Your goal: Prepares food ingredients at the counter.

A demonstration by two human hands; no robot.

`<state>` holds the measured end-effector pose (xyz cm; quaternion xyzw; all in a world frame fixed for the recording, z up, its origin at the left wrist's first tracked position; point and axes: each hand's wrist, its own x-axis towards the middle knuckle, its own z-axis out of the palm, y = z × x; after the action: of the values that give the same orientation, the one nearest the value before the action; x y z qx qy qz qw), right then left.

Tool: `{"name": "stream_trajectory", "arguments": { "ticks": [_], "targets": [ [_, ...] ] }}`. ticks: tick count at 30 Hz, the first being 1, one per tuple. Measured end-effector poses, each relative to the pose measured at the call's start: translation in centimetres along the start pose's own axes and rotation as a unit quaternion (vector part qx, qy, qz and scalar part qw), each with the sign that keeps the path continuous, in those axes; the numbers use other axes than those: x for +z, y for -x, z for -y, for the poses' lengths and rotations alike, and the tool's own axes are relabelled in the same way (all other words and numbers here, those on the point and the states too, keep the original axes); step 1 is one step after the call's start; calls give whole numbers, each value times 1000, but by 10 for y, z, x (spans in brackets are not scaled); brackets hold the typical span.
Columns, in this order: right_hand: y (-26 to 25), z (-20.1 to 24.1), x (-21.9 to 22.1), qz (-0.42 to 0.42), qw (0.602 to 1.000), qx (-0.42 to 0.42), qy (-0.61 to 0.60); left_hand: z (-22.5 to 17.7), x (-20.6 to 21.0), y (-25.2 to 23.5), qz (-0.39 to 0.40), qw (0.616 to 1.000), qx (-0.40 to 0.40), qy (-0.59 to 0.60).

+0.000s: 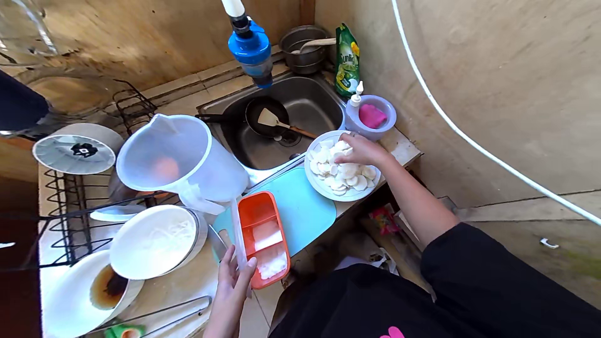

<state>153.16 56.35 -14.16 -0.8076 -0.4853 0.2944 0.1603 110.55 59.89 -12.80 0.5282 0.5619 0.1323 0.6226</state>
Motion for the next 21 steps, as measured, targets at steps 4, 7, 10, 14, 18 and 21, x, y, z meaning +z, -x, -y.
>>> {"name": "stream_trajectory", "arguments": {
  "ticks": [4, 7, 10, 14, 18, 21],
  "targets": [
    [16, 3, 5, 25, 999, -17, -39, 0, -1, 0, 2, 1000, -1, -2],
    [29, -1, -3, 26, 996, -51, -69, 0, -1, 1, 5, 1000, 1, 2],
    [41, -13, 1, -14, 999, -17, -44, 0, 0, 1, 2, 1000, 5, 6],
    [47, -14, 39, 42, 994, 80, 54, 1, -1, 0, 4, 1000, 10, 5],
    [38, -10, 63, -24, 994, 81, 67, 1, 0, 1, -1, 1000, 7, 2],
    [31, -1, 60, -21, 991, 111, 77, 0, 1, 1, -2, 1000, 7, 1]
  ]
}}
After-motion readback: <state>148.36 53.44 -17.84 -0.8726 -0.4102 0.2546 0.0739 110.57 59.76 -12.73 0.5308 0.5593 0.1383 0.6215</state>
